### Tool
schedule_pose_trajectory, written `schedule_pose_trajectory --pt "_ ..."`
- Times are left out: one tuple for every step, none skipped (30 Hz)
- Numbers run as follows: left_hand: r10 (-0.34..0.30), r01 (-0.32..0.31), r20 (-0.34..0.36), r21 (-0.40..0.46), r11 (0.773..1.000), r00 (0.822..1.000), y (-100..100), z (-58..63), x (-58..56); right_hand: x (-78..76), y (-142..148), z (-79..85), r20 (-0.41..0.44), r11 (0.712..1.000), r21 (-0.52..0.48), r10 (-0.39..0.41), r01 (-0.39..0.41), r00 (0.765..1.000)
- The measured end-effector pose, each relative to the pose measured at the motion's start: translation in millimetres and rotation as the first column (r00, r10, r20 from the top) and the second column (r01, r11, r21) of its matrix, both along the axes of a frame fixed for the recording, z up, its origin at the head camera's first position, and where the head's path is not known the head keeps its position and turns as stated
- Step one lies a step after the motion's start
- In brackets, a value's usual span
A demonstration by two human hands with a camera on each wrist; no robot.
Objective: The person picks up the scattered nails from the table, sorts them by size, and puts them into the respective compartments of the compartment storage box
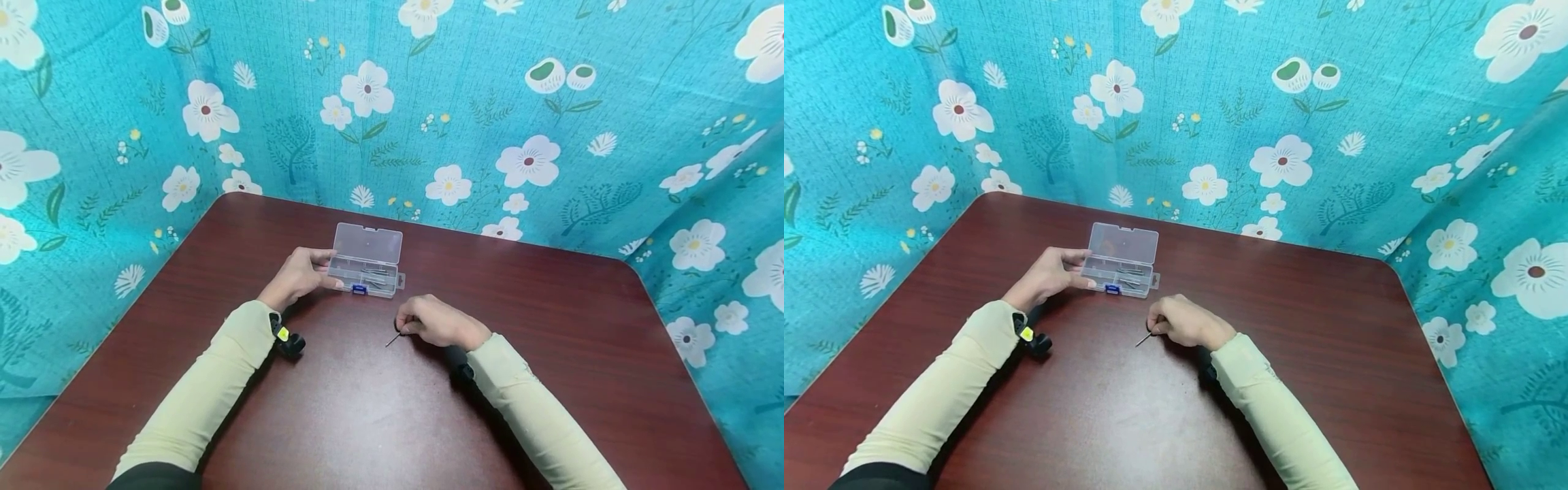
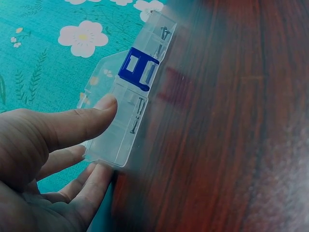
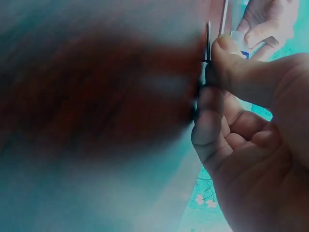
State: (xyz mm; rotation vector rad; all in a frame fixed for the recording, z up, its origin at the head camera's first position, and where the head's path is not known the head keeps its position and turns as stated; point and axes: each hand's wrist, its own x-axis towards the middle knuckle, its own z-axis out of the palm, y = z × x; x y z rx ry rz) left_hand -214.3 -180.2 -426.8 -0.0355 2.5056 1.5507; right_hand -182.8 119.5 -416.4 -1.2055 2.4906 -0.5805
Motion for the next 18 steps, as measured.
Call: schedule_pose_trajectory --pt "0.001 -0.001 0.001 0.001 1.000 1.000 0.2 0.2 0.0 0.1 0.8 -0.4 0.000 1.000 -0.007 -0.010 0.010 1.000" --pt "0.003 -0.003 0.002 0.001 1.000 1.000 0.5 0.5 0.2 0.1 1.5 -0.7 0.001 1.000 -0.011 -0.019 0.019 1.000" --pt "0.005 -0.005 0.003 -0.002 1.000 1.000 0.6 0.7 0.3 0.1 2.1 -0.9 0.002 1.000 -0.018 -0.023 0.023 1.000" --pt "0.005 -0.005 0.004 -0.001 1.000 1.000 0.8 0.9 0.3 0.0 2.5 -0.6 0.003 0.999 -0.021 -0.030 0.030 1.000" --pt "0.004 -0.004 0.004 0.000 1.000 1.000 0.8 1.1 0.5 -0.2 2.9 -0.4 0.002 0.999 -0.026 -0.034 0.034 0.999" --pt "0.003 -0.003 0.004 -0.001 1.000 1.000 0.9 1.3 0.7 -0.5 3.2 0.0 0.004 0.999 -0.031 -0.040 0.040 0.999" --pt "0.001 -0.001 0.005 0.000 1.000 1.000 0.9 1.4 0.9 -0.9 3.6 0.6 0.004 0.998 -0.033 -0.048 0.049 0.999" --pt "0.000 0.000 0.006 0.001 1.000 1.000 1.0 1.5 1.1 -1.3 3.6 1.4 0.003 0.998 -0.037 -0.057 0.057 0.998" --pt "-0.001 0.001 0.005 0.002 1.000 1.000 1.0 1.5 1.2 -2.1 4.0 2.0 0.004 0.997 -0.044 -0.067 0.067 0.998" --pt "-0.003 0.003 0.006 0.004 1.000 1.000 0.9 1.4 1.2 -2.7 4.2 3.0 0.005 0.996 -0.049 -0.077 0.078 0.997" --pt "-0.001 0.001 0.006 0.003 1.000 1.000 0.7 1.2 1.2 -3.2 4.5 4.1 0.004 0.995 -0.054 -0.085 0.085 0.996" --pt "0.000 0.000 0.006 0.004 1.000 1.000 0.6 1.0 1.1 -3.7 4.7 5.3 0.006 0.994 -0.057 -0.094 0.094 0.996" --pt "0.001 -0.001 0.006 0.006 1.000 1.000 0.5 0.9 1.0 -4.1 4.7 6.5 0.001 0.993 -0.061 -0.099 0.099 0.995" --pt "0.002 -0.002 0.004 0.003 1.000 1.000 0.3 0.6 0.7 -4.5 4.5 7.8 -0.002 0.992 -0.069 -0.103 0.103 0.995" --pt "0.003 -0.003 0.004 0.002 1.000 1.000 0.2 0.4 0.6 -4.7 4.2 8.9 -0.003 0.991 -0.074 -0.109 0.108 0.994" --pt "0.003 -0.003 0.004 0.001 1.000 1.000 0.1 0.3 0.5 -4.9 3.6 10.1 -0.006 0.990 -0.077 -0.115 0.115 0.993" --pt "0.002 -0.002 0.003 0.000 1.000 1.000 0.1 0.2 0.4 -5.2 2.8 11.0 -0.010 0.989 -0.083 -0.125 0.124 0.992" --pt "-0.001 0.001 0.001 -0.001 1.000 1.000 0.3 0.2 0.3 -5.5 2.0 11.7 -0.018 0.987 -0.088 -0.136 0.134 0.991"
